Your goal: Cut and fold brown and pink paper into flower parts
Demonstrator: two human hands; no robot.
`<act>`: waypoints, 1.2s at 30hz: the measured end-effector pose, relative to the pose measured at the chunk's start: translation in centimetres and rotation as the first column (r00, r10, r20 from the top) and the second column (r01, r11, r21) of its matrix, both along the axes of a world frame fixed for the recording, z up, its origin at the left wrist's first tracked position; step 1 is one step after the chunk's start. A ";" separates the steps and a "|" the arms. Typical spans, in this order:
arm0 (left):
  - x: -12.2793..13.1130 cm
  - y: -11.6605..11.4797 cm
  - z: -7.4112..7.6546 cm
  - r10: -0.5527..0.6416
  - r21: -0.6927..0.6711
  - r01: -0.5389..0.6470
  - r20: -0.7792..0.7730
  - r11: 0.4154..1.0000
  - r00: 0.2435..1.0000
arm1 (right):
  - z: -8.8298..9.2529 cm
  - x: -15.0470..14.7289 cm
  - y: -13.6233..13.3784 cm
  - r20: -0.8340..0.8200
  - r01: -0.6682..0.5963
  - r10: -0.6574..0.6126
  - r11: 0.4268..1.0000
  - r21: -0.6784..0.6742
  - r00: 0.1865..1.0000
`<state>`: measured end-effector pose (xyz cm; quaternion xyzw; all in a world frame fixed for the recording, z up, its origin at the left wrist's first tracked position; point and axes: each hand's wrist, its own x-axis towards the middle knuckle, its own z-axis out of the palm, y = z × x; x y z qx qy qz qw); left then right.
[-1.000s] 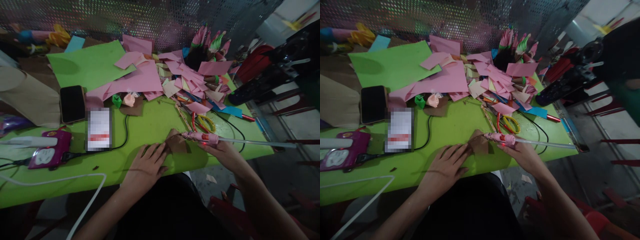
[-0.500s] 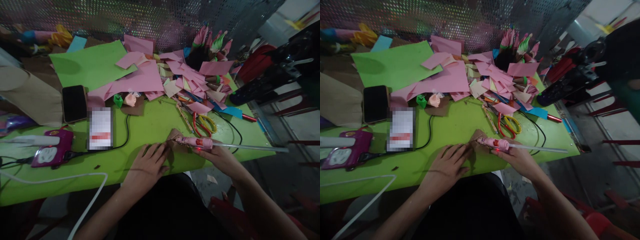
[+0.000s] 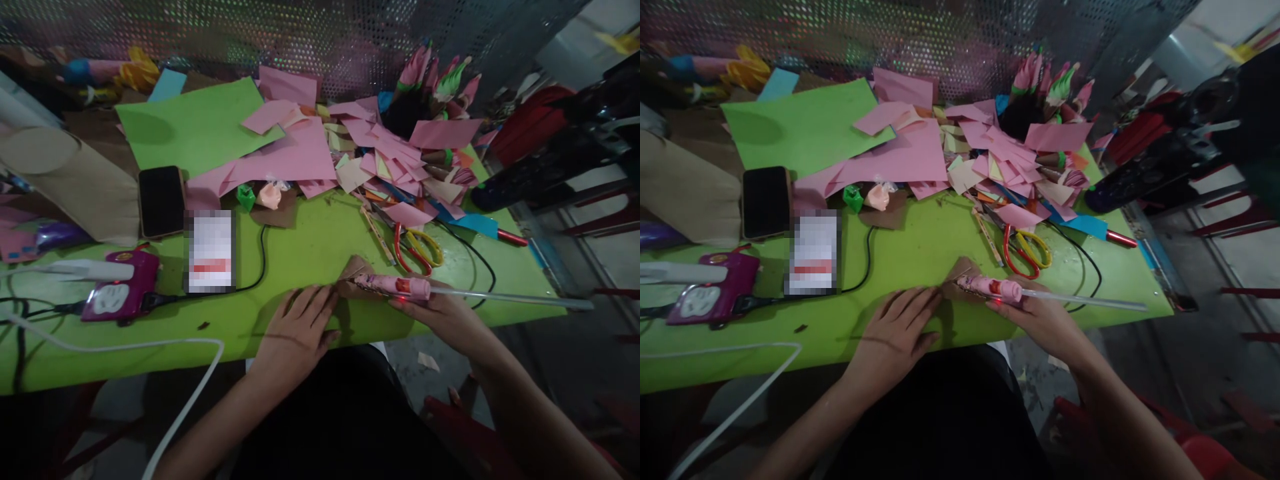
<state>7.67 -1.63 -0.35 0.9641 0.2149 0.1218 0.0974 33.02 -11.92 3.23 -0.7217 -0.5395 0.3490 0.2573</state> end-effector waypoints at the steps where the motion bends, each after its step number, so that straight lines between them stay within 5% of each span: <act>1: 0.1 0.0 0.0 -0.001 -0.001 0.001 -0.008 1.000 1.000 | 0.0 -0.1 0.0 0.013 0.002 -0.002 1.000 0.003 1.000; 24: 0.2 0.0 0.2 -0.008 0.019 0.008 -0.004 1.000 1.000 | 0.4 -1.2 0.9 0.025 -0.084 0.083 0.996 0.028 0.996; 36: 0.2 0.1 0.2 0.005 -0.019 -0.005 0.008 1.000 1.000 | -0.4 0.2 -0.1 -0.029 0.039 -0.038 0.999 0.033 0.999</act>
